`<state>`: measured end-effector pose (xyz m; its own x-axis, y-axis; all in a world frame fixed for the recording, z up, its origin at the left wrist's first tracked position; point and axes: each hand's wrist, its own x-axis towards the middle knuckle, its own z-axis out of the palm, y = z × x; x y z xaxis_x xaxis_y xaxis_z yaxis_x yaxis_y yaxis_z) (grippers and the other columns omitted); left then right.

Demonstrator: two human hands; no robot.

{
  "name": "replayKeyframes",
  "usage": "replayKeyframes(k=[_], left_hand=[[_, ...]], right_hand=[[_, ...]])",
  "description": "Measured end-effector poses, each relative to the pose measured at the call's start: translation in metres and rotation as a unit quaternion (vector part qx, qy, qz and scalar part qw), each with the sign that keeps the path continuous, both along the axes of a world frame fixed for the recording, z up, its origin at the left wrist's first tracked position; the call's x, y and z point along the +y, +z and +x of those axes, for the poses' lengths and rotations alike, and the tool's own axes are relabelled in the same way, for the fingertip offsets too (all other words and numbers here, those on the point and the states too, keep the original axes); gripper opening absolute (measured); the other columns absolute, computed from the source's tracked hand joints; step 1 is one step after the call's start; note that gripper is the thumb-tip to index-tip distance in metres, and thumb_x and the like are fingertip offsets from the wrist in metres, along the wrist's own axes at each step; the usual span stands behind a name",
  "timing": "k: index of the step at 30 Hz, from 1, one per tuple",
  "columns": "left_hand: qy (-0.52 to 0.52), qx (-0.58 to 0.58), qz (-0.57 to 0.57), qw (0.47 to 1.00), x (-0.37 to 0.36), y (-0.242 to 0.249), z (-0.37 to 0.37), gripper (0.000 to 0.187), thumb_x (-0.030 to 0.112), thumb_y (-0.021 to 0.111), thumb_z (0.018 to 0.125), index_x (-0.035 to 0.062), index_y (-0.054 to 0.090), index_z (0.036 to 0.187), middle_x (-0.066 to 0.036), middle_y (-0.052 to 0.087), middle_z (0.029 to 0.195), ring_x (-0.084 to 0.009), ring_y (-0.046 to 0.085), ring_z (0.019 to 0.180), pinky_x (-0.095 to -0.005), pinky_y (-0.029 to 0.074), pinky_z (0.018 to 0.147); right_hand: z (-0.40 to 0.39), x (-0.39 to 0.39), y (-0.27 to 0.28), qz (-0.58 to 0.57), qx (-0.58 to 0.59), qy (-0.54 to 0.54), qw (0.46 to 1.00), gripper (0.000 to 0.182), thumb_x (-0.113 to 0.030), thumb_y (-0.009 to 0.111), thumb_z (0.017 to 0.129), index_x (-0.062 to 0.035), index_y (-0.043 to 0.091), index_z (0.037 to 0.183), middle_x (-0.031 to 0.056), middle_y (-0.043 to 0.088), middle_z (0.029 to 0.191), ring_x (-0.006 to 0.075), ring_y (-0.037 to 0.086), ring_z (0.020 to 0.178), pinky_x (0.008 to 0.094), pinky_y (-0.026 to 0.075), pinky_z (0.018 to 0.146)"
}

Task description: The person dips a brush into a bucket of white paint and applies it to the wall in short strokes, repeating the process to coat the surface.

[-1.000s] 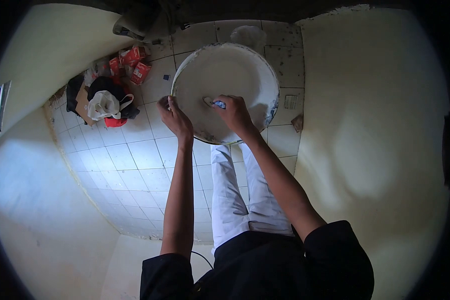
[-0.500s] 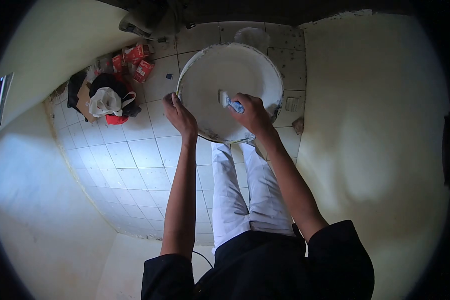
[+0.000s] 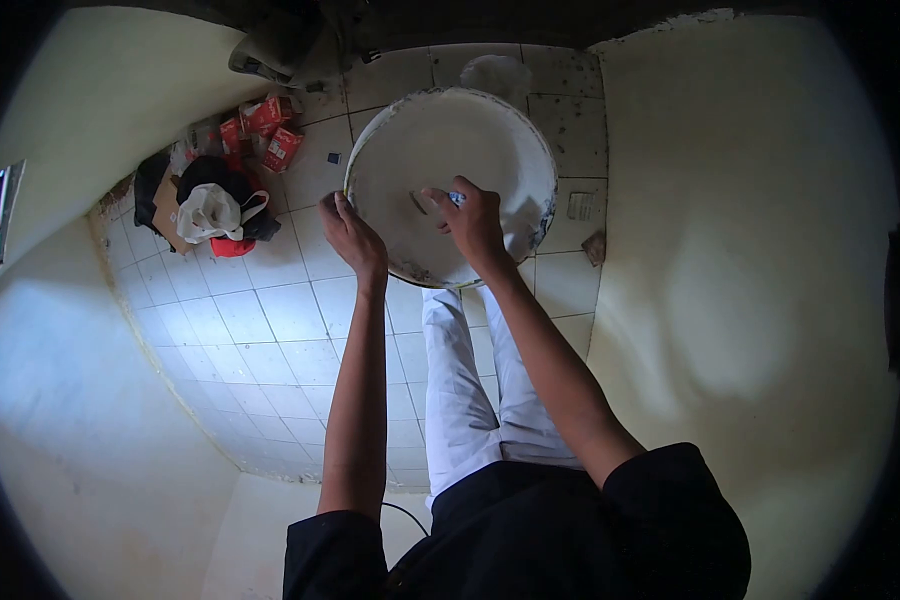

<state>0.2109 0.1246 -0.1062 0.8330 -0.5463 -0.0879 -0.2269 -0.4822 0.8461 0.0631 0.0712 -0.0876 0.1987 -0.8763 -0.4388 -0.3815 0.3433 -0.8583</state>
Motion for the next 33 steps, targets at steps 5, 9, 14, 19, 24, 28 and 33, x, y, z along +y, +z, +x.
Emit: replayKeyframes(k=[5,9,14,19,24,28,33], left_hand=[[-0.014,-0.009,-0.011,1.000,0.000,0.001,0.000,0.031,0.024,0.040,0.100,-0.0049,0.050,0.099,-0.019,0.056,0.086,-0.0298,0.052,0.077,-0.0375,0.042,0.075],[-0.004,-0.009,-0.010,1.000,-0.001,0.001,-0.001,0.031,0.025,0.040,0.100,-0.0050,0.050,0.099,-0.019,0.055,0.085,-0.0293,0.052,0.076,-0.0373,0.042,0.074],[-0.007,0.004,-0.013,1.000,0.001,-0.001,0.001,0.032,0.025,0.040,0.100,-0.0055,0.050,0.098,-0.019,0.055,0.084,-0.0285,0.051,0.076,-0.0369,0.042,0.074],[-0.011,0.006,-0.002,1.000,0.001,-0.001,0.002,0.032,0.025,0.040,0.100,-0.0057,0.050,0.097,-0.018,0.055,0.084,-0.0277,0.051,0.075,-0.0366,0.042,0.073],[-0.015,-0.009,0.020,1.000,0.003,-0.003,0.003,0.032,0.025,0.041,0.101,-0.0052,0.051,0.096,-0.016,0.056,0.080,-0.0263,0.051,0.072,-0.0366,0.042,0.071],[-0.013,-0.013,0.019,1.000,0.002,-0.004,0.003,0.032,0.026,0.043,0.100,-0.0042,0.052,0.095,-0.016,0.059,0.080,-0.0252,0.053,0.072,-0.0361,0.043,0.070],[-0.010,0.003,0.023,1.000,0.002,-0.006,0.002,0.031,0.026,0.046,0.100,-0.0034,0.053,0.096,-0.016,0.061,0.084,-0.0248,0.057,0.075,-0.0358,0.044,0.072]], right_hand=[[0.007,0.013,-0.023,-0.124,0.093,0.055,0.986,0.037,-0.030,0.071,0.084,0.0018,0.055,0.074,0.0169,0.058,0.058,0.0354,0.062,0.056,0.0398,0.048,0.051],[0.007,0.012,-0.024,-0.086,0.095,0.076,0.989,0.038,-0.031,0.071,0.083,0.0014,0.054,0.073,0.0205,0.057,0.060,0.0387,0.060,0.059,0.0419,0.047,0.054],[-0.001,0.004,-0.030,-0.086,0.035,0.028,0.995,0.030,-0.023,0.068,0.087,0.0025,0.056,0.078,0.0212,0.060,0.065,0.0323,0.061,0.053,0.0372,0.048,0.051],[-0.025,0.000,-0.012,0.054,-0.064,-0.080,0.993,0.024,-0.016,0.064,0.090,0.0039,0.057,0.079,0.0139,0.064,0.066,0.0204,0.067,0.056,0.0287,0.052,0.048],[-0.043,0.003,-0.001,0.090,-0.048,-0.106,0.989,0.021,-0.013,0.060,0.092,0.0051,0.056,0.081,0.0135,0.066,0.076,0.0218,0.070,0.063,0.0287,0.058,0.054],[-0.041,0.011,-0.001,0.108,-0.028,-0.130,0.985,0.024,-0.014,0.058,0.093,0.0068,0.056,0.081,0.0152,0.066,0.072,0.0222,0.070,0.062,0.0289,0.057,0.052],[-0.036,0.016,-0.006,0.111,-0.018,-0.088,0.990,0.023,-0.013,0.057,0.093,0.0058,0.055,0.080,0.0153,0.066,0.074,0.0222,0.070,0.062,0.0284,0.056,0.051]])
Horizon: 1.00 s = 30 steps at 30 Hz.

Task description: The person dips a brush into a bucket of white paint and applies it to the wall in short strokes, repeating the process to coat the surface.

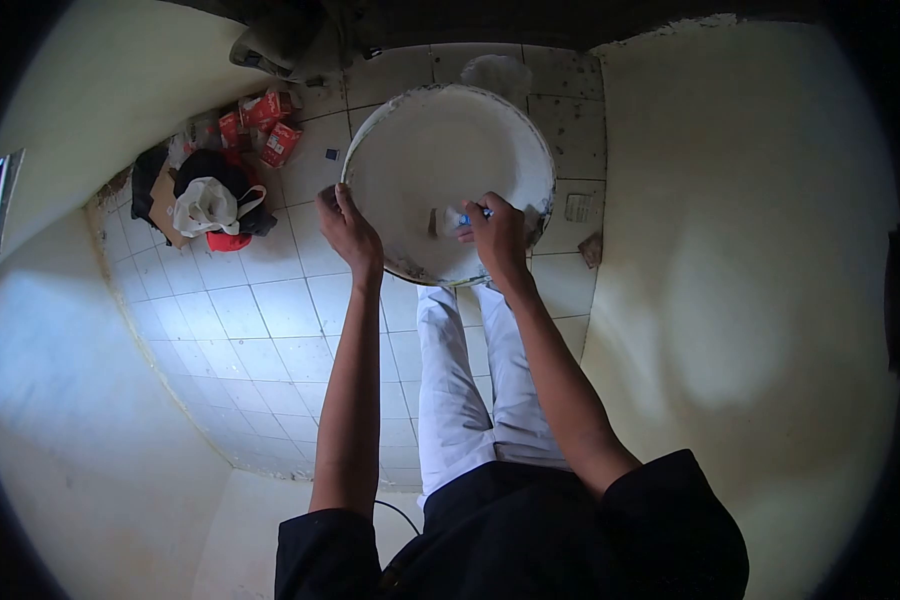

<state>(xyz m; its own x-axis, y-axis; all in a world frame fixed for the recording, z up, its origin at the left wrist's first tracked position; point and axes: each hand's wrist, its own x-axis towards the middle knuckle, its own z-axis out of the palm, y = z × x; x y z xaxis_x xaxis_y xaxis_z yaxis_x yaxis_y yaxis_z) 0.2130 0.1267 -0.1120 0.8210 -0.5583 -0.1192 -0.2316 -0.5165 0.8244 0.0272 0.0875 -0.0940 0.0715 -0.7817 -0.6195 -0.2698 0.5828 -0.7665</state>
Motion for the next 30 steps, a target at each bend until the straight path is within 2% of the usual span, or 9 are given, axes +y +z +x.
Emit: replayKeyframes(k=[2,5,8,12,14,21,24,26,30], left_hand=[[0.012,-0.016,-0.025,0.999,0.000,-0.003,-0.001,0.028,0.026,0.048,0.099,-0.0023,0.052,0.102,-0.015,0.062,0.085,-0.0250,0.058,0.076,-0.0362,0.045,0.073],[0.002,0.002,-0.024,1.000,0.001,-0.004,-0.001,0.028,0.027,0.048,0.100,0.0010,0.047,0.112,-0.010,0.058,0.088,-0.0181,0.054,0.081,-0.0317,0.042,0.076],[0.006,0.015,-0.022,1.000,0.002,-0.001,-0.002,0.028,0.025,0.050,0.099,0.0017,0.045,0.114,-0.009,0.058,0.090,-0.0168,0.054,0.083,-0.0304,0.042,0.077],[0.009,-0.001,-0.013,1.000,0.002,-0.005,-0.001,0.029,0.026,0.050,0.099,0.0020,0.045,0.115,-0.010,0.057,0.090,-0.0177,0.054,0.083,-0.0307,0.042,0.077],[0.022,-0.007,-0.033,0.999,0.001,-0.003,-0.002,0.032,0.025,0.052,0.097,0.0008,0.047,0.117,-0.018,0.061,0.092,-0.0275,0.059,0.083,-0.0380,0.045,0.075],[0.029,0.025,-0.064,0.997,0.002,-0.002,-0.004,0.034,0.026,0.053,0.097,-0.0012,0.046,0.117,-0.016,0.060,0.090,-0.0219,0.057,0.080,-0.0348,0.045,0.073],[0.029,0.060,-0.059,0.996,0.005,-0.005,0.000,0.030,0.026,0.050,0.099,0.0039,0.043,0.118,-0.008,0.053,0.094,-0.0157,0.050,0.086,-0.0300,0.040,0.079],[0.052,0.090,-0.120,0.987,0.006,-0.005,-0.001,0.026,0.022,0.047,0.098,0.0032,0.045,0.116,-0.006,0.051,0.092,-0.0142,0.048,0.086,-0.0289,0.040,0.079],[0.036,0.079,-0.106,0.991,0.008,-0.007,0.001,0.022,0.018,0.046,0.097,0.0024,0.046,0.112,-0.006,0.051,0.091,-0.0135,0.047,0.085,-0.0283,0.039,0.079]], right_hand=[[0.000,-0.005,0.001,-0.028,0.039,0.099,0.994,0.023,-0.014,0.059,0.092,0.0051,0.055,0.079,0.0152,0.065,0.072,0.0209,0.069,0.060,0.0283,0.054,0.049],[0.001,-0.015,-0.001,-0.024,0.033,0.158,0.987,0.023,-0.014,0.060,0.092,0.0049,0.054,0.079,0.0151,0.064,0.068,0.0197,0.069,0.058,0.0279,0.055,0.048],[0.003,-0.023,-0.009,-0.059,0.008,0.218,0.974,0.023,-0.012,0.062,0.090,0.0052,0.054,0.077,0.0143,0.064,0.067,0.0187,0.068,0.057,0.0276,0.055,0.047],[0.006,-0.036,-0.009,-0.076,-0.033,0.241,0.967,0.023,-0.012,0.063,0.089,0.0060,0.056,0.076,0.0151,0.062,0.062,0.0198,0.066,0.052,0.0291,0.052,0.046],[0.007,-0.043,-0.011,-0.036,-0.036,0.279,0.959,0.021,-0.010,0.064,0.087,0.0062,0.057,0.076,0.0144,0.062,0.062,0.0190,0.066,0.052,0.0284,0.053,0.046],[0.012,-0.053,-0.010,-0.028,-0.050,0.325,0.944,0.017,-0.010,0.068,0.084,0.0041,0.060,0.076,0.0139,0.064,0.064,0.0172,0.066,0.053,0.0289,0.053,0.048],[0.007,-0.059,0.001,-0.045,-0.036,0.365,0.929,0.011,-0.005,0.069,0.076,0.0031,0.061,0.076,0.0158,0.065,0.069,0.0226,0.068,0.063,0.0335,0.055,0.058],[0.001,-0.060,0.005,-0.218,0.018,0.398,0.891,0.012,0.001,0.069,0.068,0.0024,0.061,0.077,0.0182,0.065,0.076,0.0312,0.067,0.075,0.0378,0.053,0.069],[-0.006,-0.057,0.014,-0.241,0.057,0.378,0.892,0.015,0.002,0.069,0.067,0.0018,0.060,0.079,0.0188,0.063,0.080,0.0375,0.063,0.081,0.0406,0.051,0.074]])
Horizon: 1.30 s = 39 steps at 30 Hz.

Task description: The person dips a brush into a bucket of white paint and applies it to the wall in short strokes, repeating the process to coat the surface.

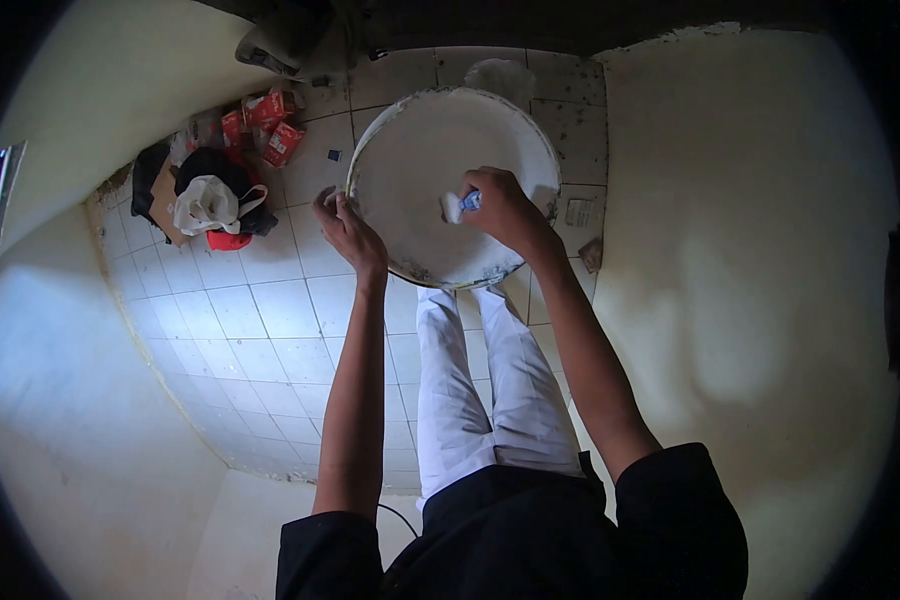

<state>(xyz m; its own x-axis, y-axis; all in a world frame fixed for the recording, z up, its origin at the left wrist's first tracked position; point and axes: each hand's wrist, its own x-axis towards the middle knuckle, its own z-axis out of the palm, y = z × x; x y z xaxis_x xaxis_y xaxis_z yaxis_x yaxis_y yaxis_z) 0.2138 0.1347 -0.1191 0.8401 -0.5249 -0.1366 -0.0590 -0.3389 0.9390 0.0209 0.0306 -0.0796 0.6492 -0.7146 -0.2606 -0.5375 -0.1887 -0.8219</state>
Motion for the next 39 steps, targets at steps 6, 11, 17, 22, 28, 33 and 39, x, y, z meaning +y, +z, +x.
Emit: replayKeyframes(k=[6,11,17,22,28,33,39], left_hand=[[0.005,-0.008,0.005,1.000,-0.001,-0.003,0.001,0.020,0.019,0.046,0.097,0.0011,0.049,0.106,-0.006,0.052,0.089,-0.0136,0.048,0.082,-0.0281,0.040,0.078],[0.007,-0.048,0.030,0.998,-0.002,-0.003,0.002,0.022,0.015,0.045,0.096,-0.0035,0.051,0.105,-0.013,0.061,0.082,-0.0196,0.055,0.074,-0.0322,0.044,0.070],[0.008,-0.052,0.039,0.998,-0.002,-0.003,0.002,0.021,0.015,0.047,0.096,-0.0029,0.052,0.105,-0.014,0.062,0.084,-0.0205,0.057,0.076,-0.0333,0.045,0.071],[0.004,-0.057,0.062,0.996,-0.004,0.001,0.001,0.021,0.015,0.049,0.095,-0.0030,0.053,0.104,-0.015,0.063,0.086,-0.0212,0.059,0.077,-0.0336,0.045,0.071],[0.003,-0.054,0.059,0.997,-0.004,0.001,0.001,0.021,0.016,0.050,0.095,-0.0033,0.054,0.102,-0.014,0.063,0.086,-0.0209,0.059,0.077,-0.0334,0.045,0.071],[0.011,-0.053,0.060,0.997,-0.006,0.002,0.000,0.020,0.016,0.050,0.095,-0.0031,0.055,0.101,-0.014,0.063,0.084,-0.0210,0.059,0.076,-0.0337,0.045,0.071],[0.005,-0.071,0.061,0.996,-0.004,-0.001,0.001,0.021,0.016,0.050,0.095,-0.0032,0.055,0.099,-0.015,0.064,0.084,-0.0228,0.060,0.076,-0.0346,0.046,0.071]], right_hand=[[-0.009,0.001,0.016,-0.051,-0.004,-0.080,0.995,0.018,-0.002,0.070,0.068,0.0006,0.058,0.081,0.0167,0.062,0.080,0.0359,0.063,0.077,0.0411,0.050,0.069],[-0.013,0.004,0.015,-0.075,-0.016,-0.118,0.990,0.018,-0.007,0.072,0.075,0.0015,0.057,0.080,0.0155,0.063,0.070,0.0304,0.066,0.067,0.0372,0.051,0.060],[-0.008,0.025,-0.002,0.186,-0.032,-0.249,0.950,0.014,-0.011,0.064,0.088,0.0028,0.061,0.084,0.0154,0.065,0.064,0.0203,0.068,0.055,0.0292,0.054,0.049],[-0.006,0.041,-0.014,0.249,-0.029,-0.294,0.922,0.018,-0.011,0.059,0.092,0.0075,0.059,0.090,0.0152,0.065,0.070,0.0220,0.069,0.059,0.0278,0.056,0.049],[-0.007,0.041,-0.008,0.278,0.003,-0.282,0.918,0.020,-0.010,0.054,0.093,0.0091,0.058,0.089,0.0139,0.059,0.062,0.0212,0.066,0.052,0.0293,0.054,0.043],[-0.003,0.028,-0.008,0.242,0.019,-0.184,0.953,0.022,-0.010,0.054,0.093,0.0082,0.056,0.081,0.0136,0.057,0.058,0.0198,0.063,0.046,0.0295,0.052,0.041],[0.007,0.009,-0.005,0.177,0.044,-0.029,0.983,0.023,-0.009,0.056,0.093,0.0071,0.055,0.076,0.0137,0.058,0.056,0.0194,0.063,0.046,0.0293,0.050,0.040]])
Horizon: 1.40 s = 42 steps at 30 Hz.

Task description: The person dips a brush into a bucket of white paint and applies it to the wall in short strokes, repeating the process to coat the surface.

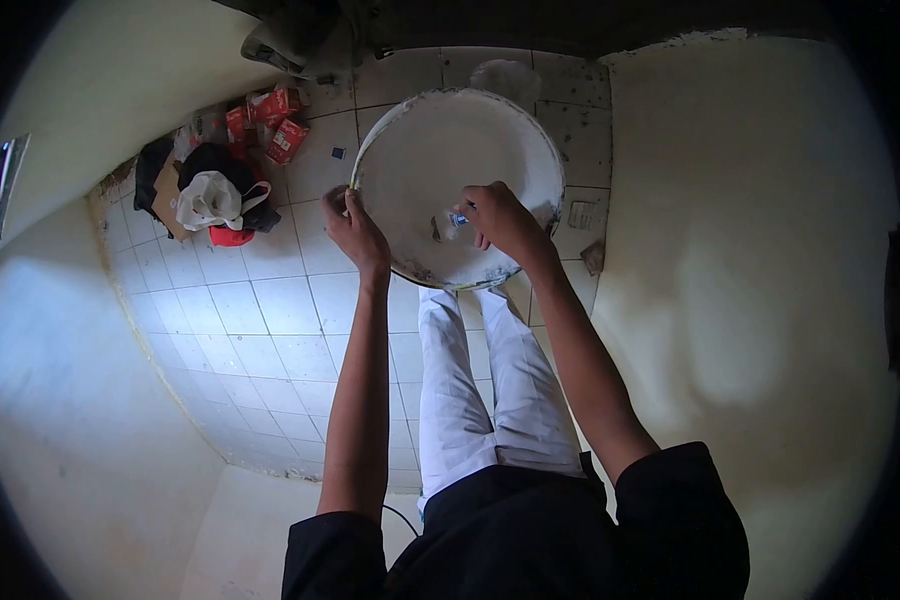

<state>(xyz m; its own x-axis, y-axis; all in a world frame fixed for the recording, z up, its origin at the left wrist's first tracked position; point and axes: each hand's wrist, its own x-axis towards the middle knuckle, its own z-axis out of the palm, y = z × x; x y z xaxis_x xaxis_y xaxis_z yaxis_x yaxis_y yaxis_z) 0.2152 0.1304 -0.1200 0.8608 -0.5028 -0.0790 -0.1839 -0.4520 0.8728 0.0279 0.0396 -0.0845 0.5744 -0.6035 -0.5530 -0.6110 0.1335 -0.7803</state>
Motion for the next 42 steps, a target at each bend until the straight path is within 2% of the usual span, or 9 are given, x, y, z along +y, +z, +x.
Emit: replayKeyframes(k=[15,21,23,24,26,32,36,38,42], left_hand=[[0.000,0.005,0.000,1.000,-0.002,0.007,-0.001,0.019,0.014,0.049,0.095,-0.0043,0.054,0.098,-0.015,0.062,0.083,-0.0216,0.058,0.075,-0.0332,0.046,0.072],[-0.004,0.005,-0.002,1.000,-0.001,0.005,0.001,0.020,0.014,0.049,0.095,-0.0043,0.054,0.098,-0.016,0.063,0.085,-0.0232,0.059,0.076,-0.0345,0.046,0.072],[-0.008,0.004,0.008,1.000,0.000,0.008,0.000,0.020,0.015,0.049,0.095,-0.0044,0.055,0.098,-0.016,0.063,0.085,-0.0236,0.059,0.076,-0.0348,0.047,0.072],[-0.010,0.003,0.007,1.000,-0.001,0.009,0.000,0.020,0.015,0.049,0.095,-0.0044,0.055,0.098,-0.016,0.063,0.085,-0.0236,0.059,0.076,-0.0348,0.047,0.072],[-0.007,0.022,0.015,1.000,0.000,0.010,0.001,0.020,0.015,0.049,0.095,-0.0046,0.055,0.098,-0.016,0.063,0.085,-0.0234,0.059,0.076,-0.0349,0.046,0.072],[-0.003,0.020,0.002,1.000,0.001,0.004,0.001,0.021,0.015,0.049,0.096,-0.0047,0.055,0.099,-0.017,0.062,0.085,-0.0238,0.058,0.076,-0.0352,0.046,0.072],[-0.008,0.014,0.002,1.000,0.001,0.004,0.002,0.021,0.015,0.049,0.096,-0.0044,0.055,0.099,-0.016,0.062,0.085,-0.0242,0.058,0.075,-0.0353,0.046,0.072],[-0.014,0.006,0.013,1.000,0.001,0.005,0.001,0.021,0.015,0.049,0.096,-0.0040,0.055,0.098,-0.016,0.062,0.084,-0.0238,0.057,0.074,-0.0348,0.046,0.072],[-0.010,0.011,0.007,1.000,-0.001,0.006,0.000,0.020,0.015,0.049,0.096,-0.0037,0.054,0.098,-0.014,0.062,0.083,-0.0226,0.056,0.074,-0.0341,0.046,0.071]], right_hand=[[0.040,-0.033,-0.012,0.043,-0.031,0.185,0.981,0.021,-0.008,0.059,0.088,0.0064,0.059,0.074,0.0175,0.064,0.061,0.0228,0.067,0.050,0.0318,0.053,0.046],[0.059,-0.026,-0.007,0.022,-0.030,0.259,0.965,0.018,-0.009,0.064,0.084,0.0060,0.060,0.077,0.0163,0.062,0.057,0.0209,0.066,0.050,0.0322,0.053,0.048],[0.054,-0.025,-0.001,0.009,-0.020,0.279,0.960,0.014,-0.006,0.066,0.081,0.0059,0.059,0.082,0.0166,0.064,0.063,0.0194,0.066,0.051,0.0316,0.053,0.048],[0.045,-0.025,0.002,0.008,-0.022,0.277,0.961,0.014,-0.006,0.066,0.081,0.0059,0.059,0.082,0.0166,0.064,0.063,0.0194,0.066,0.051,0.0316,0.053,0.048],[0.017,-0.027,0.010,0.035,-0.068,0.124,0.989,0.013,-0.003,0.065,0.080,0.0051,0.058,0.087,0.0166,0.066,0.070,0.0187,0.067,0.055,0.0311,0.054,0.052],[-0.025,-0.005,0.034,0.003,-0.065,-0.028,0.997,0.018,-0.001,0.065,0.080,0.0048,0.058,0.095,0.0174,0.066,0.074,0.0230,0.068,0.067,0.0346,0.053,0.063],[-0.026,0.012,0.028,-0.033,-0.082,-0.060,0.994,0.017,-0.002,0.065,0.081,0.0050,0.058,0.095,0.0175,0.066,0.076,0.0272,0.068,0.071,0.0358,0.052,0.067],[-0.021,0.015,0.025,-0.218,-0.098,-0.056,0.969,0.017,-0.005,0.066,0.082,0.0040,0.060,0.095,0.0167,0.065,0.077,0.0307,0.067,0.073,0.0367,0.051,0.068],[-0.019,0.017,0.039,-0.167,-0.025,-0.059,0.984,0.017,-0.006,0.068,0.080,0.0022,0.061,0.093,0.0167,0.065,0.082,0.0331,0.065,0.075,0.0381,0.051,0.067]])
